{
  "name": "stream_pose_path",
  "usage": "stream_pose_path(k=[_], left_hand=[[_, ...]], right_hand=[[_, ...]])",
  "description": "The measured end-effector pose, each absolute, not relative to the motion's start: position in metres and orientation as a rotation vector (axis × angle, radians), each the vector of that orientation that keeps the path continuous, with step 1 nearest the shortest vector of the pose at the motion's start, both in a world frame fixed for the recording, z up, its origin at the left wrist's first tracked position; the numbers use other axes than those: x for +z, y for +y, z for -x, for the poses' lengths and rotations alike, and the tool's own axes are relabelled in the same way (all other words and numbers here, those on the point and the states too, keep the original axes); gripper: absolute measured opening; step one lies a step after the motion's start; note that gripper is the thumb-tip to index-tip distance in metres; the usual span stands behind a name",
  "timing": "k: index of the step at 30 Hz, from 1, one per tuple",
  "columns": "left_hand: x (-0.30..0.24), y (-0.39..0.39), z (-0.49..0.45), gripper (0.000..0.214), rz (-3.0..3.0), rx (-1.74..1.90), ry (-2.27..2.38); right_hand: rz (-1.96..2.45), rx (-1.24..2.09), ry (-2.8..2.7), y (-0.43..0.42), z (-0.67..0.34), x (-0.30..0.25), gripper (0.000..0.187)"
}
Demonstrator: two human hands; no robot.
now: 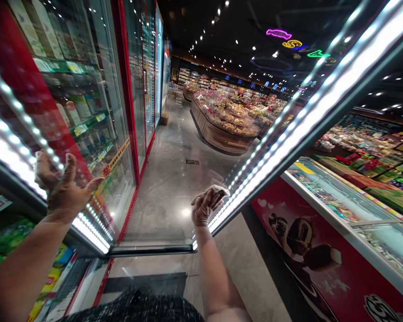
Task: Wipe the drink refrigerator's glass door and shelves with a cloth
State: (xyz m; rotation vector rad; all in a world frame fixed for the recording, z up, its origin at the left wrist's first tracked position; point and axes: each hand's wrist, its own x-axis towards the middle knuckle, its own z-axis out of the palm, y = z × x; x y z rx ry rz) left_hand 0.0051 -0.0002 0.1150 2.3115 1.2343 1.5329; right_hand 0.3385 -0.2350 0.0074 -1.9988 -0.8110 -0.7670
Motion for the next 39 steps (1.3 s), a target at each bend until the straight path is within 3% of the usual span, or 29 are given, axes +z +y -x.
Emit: stream_pose_path(k=[4,10,16,21,27,33,39], left_hand=[[0.114,-0.002,-0.003,0.088,-2.331,1.528,1.227],[0.11,-0.004,0.001,0.088,-2.423,1.605,1.209],[0.097,-0.004,0.006,0.078,-2.37,1.552,1.245],[0.09,-0.004,0.01,0.077,-2.407,1.513,1.233],[0.093,-0.007,0.011,0.081,-2.432,1.483,1.279],[0.088,-0.003,0.013,0.083,-2.477,1.537,1.274],[0.081,0.002,0.018,0.088,-2.515,1.527,1.233]], right_hand=[[1.958,-0.845,-0.729,-0.234,-0.337,0.006,0.068],[1.983,-0.901,-1.123,-0.218,-0.319,0.006,0.057],[1.981,-0.992,-1.029,-0.21,-0.306,0.015,0.059],[1.987,-1.007,-1.33,-0.205,-0.291,0.016,0.051],[1.936,-1.035,-0.988,-0.204,-0.3,0.031,0.069],[1.981,-1.006,-1.398,-0.194,-0.268,0.023,0.053],[1.994,-1.023,-1.118,-0.193,-0.276,0.043,0.053]])
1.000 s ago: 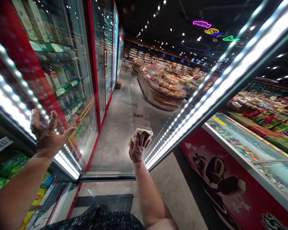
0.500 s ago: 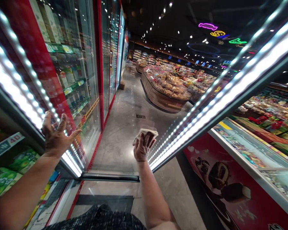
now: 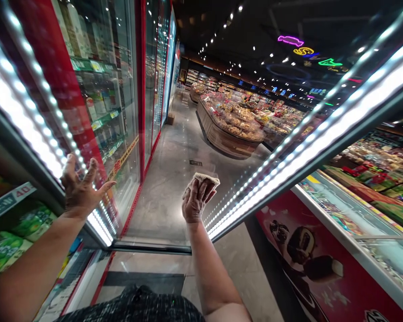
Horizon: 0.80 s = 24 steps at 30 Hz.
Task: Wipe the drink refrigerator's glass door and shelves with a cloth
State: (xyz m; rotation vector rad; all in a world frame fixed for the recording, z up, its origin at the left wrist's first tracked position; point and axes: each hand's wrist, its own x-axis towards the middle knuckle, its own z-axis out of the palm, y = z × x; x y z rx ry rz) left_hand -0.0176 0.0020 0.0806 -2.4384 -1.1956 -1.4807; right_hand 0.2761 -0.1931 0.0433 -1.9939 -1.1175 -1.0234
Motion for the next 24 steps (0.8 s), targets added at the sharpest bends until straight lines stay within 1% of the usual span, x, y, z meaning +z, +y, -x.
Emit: stream_pose_path(k=[6,12,18,24], left_hand=[[0.08,0.002,0.02,0.084,2.45,-1.507,-1.18],[0.078,0.005,0.021,0.079,2.47,-1.528,-1.206],[0.077,0.007,0.024,0.083,2.463,-1.457,-1.222],[0.079,0.005,0.027,0.085,2.517,-1.438,-1.277]], right_hand=[[1.934,-1.057,-1.48,-0.184,-0.257,0.033,0.051],[1.974,-1.061,-1.235,-0.178,-0.259,0.051,0.056],[1.876,-1.082,-1.563,-0.166,-0.239,0.036,0.054],[1.965,-1.051,-1.352,-0.16,-0.241,0.054,0.05]])
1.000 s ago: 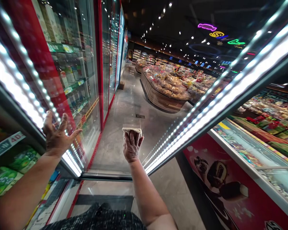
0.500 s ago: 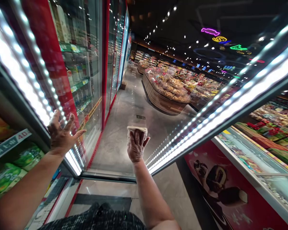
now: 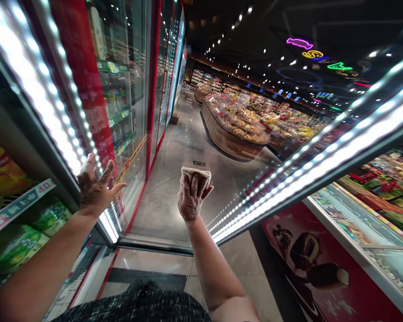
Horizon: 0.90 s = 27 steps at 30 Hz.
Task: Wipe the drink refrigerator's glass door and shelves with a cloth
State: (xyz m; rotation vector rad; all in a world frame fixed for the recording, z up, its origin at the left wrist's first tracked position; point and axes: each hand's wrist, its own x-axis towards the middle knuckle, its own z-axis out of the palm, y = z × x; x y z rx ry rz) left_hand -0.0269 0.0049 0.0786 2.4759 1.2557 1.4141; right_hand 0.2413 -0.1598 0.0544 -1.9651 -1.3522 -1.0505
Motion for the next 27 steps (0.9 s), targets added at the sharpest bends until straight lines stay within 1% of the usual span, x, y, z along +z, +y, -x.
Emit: stream_pose_path(k=[4,7,13,18,21,24,27], left_hand=[[0.077,0.006,0.028,0.088,-2.48,1.434,1.247],[0.076,0.007,0.03,0.084,-2.495,1.472,1.205],[0.073,0.009,0.032,0.083,-2.507,1.435,1.218],[0.07,0.011,0.036,0.081,-2.515,1.431,1.209],[0.068,0.015,0.04,0.076,-2.504,1.445,1.167],[0.066,0.018,0.045,0.069,-2.481,1.455,1.111],[0.066,0.022,0.051,0.06,-2.471,1.475,1.078]], right_hand=[[1.898,-1.084,-1.571,-0.151,-0.223,0.039,0.047],[1.843,-1.083,-1.732,-0.151,-0.214,0.028,0.051],[1.944,-1.027,-1.562,-0.142,-0.217,0.044,0.06],[1.858,-1.002,-1.769,-0.14,-0.203,0.031,0.067],[1.835,-1.026,-1.819,-0.139,-0.197,0.037,0.064],[1.891,-1.08,-1.689,-0.13,-0.193,0.058,0.058],[1.948,-1.05,-1.654,-0.12,-0.185,0.066,0.057]])
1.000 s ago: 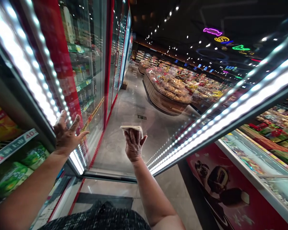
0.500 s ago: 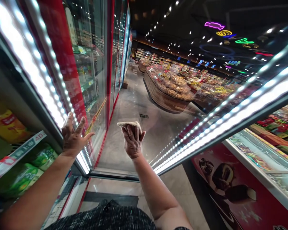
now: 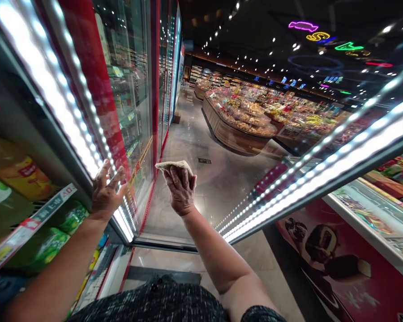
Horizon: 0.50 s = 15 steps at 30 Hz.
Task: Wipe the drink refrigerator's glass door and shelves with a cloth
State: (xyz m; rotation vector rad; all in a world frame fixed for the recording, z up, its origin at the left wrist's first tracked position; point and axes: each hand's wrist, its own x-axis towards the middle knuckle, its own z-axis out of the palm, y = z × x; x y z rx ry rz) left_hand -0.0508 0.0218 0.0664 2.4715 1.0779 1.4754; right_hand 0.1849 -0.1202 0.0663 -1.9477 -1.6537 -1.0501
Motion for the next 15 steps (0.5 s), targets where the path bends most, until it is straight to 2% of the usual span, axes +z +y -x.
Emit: stream_pose_path(k=[6,11,15], left_hand=[[0.069,0.032,0.064,0.052,-2.571,1.592,0.978],[0.074,0.034,0.07,0.054,-2.606,1.601,0.96],[0.076,0.034,0.073,0.053,-2.65,1.635,0.966]], right_hand=[[1.799,-0.977,-1.917,-0.117,-0.165,0.051,0.066],[1.827,-1.092,-1.718,-0.106,-0.157,0.068,0.06],[1.7,-1.051,-1.886,-0.102,-0.154,0.061,0.06]])
